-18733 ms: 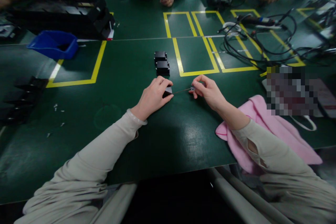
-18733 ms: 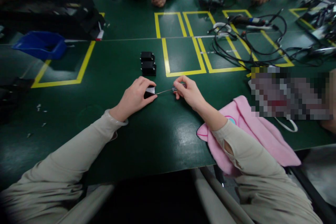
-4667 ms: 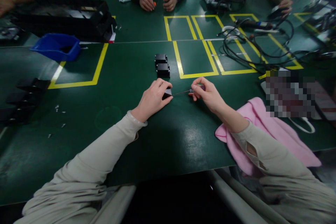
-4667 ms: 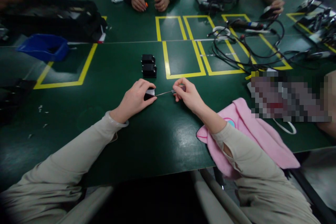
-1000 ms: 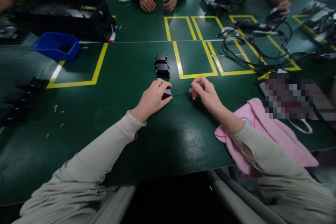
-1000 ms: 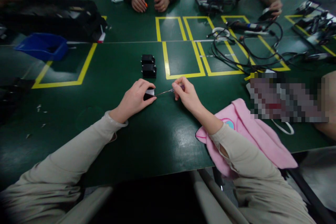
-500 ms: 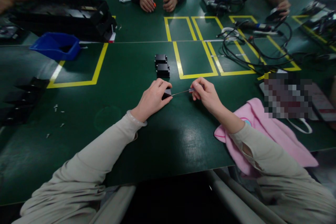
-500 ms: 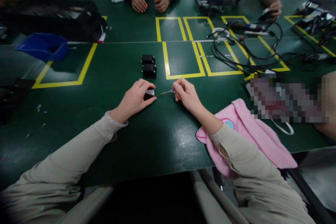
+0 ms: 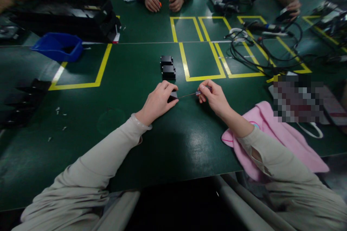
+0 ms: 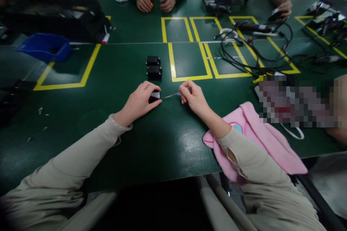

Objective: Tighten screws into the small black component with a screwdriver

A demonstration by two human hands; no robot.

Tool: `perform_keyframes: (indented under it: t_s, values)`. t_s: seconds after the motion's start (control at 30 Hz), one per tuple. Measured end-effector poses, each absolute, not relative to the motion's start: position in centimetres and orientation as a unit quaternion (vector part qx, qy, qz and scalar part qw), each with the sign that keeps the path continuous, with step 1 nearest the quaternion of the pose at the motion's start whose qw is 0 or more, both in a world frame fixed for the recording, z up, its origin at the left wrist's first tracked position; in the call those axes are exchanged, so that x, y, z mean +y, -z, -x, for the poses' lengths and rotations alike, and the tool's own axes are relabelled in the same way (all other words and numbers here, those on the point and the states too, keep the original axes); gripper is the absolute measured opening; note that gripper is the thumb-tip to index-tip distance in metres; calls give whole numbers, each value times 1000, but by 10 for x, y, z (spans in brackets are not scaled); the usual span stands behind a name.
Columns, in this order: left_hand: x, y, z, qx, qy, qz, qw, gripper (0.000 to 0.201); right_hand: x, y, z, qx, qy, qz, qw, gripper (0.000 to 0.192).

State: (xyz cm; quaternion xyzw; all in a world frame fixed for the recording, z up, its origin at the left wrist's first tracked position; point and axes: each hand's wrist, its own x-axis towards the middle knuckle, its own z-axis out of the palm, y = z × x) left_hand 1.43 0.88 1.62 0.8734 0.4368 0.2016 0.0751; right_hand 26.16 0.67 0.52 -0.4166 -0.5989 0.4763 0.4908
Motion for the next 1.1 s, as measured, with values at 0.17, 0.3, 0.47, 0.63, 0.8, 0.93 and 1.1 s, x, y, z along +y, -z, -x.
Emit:
perform_keyframes:
  t_s: [0.17, 0.3, 0.47, 0.63, 0.8, 0.93, 1.1]
  values:
    - [9, -16, -15, 438, -200, -873, 79, 32, 6, -8, -262, -594, -471, 435, 486, 24]
    - [9, -17, -15, 436, -204, -873, 78, 31, 6, -7, -262, -591, -481, 431, 483, 32]
    - [8, -17, -14, 436, -204, -873, 77, 32, 6, -7, -262, -605, -462, 429, 486, 31]
    - [8, -16, -14, 436, -203, -873, 78, 31, 5, -9, -262, -611, -450, 438, 483, 23]
    - [8, -16, -14, 435, -206, -874, 72, 31, 5, -6, -261, -600, -478, 419, 486, 31]
    - [9, -15, -14, 436, -201, -874, 73, 31, 5, -8, -262, -596, -472, 431, 485, 25]
    - [10, -13, -13, 433, -203, -876, 70, 32, 5, -7, -262, -596, -481, 428, 479, 35]
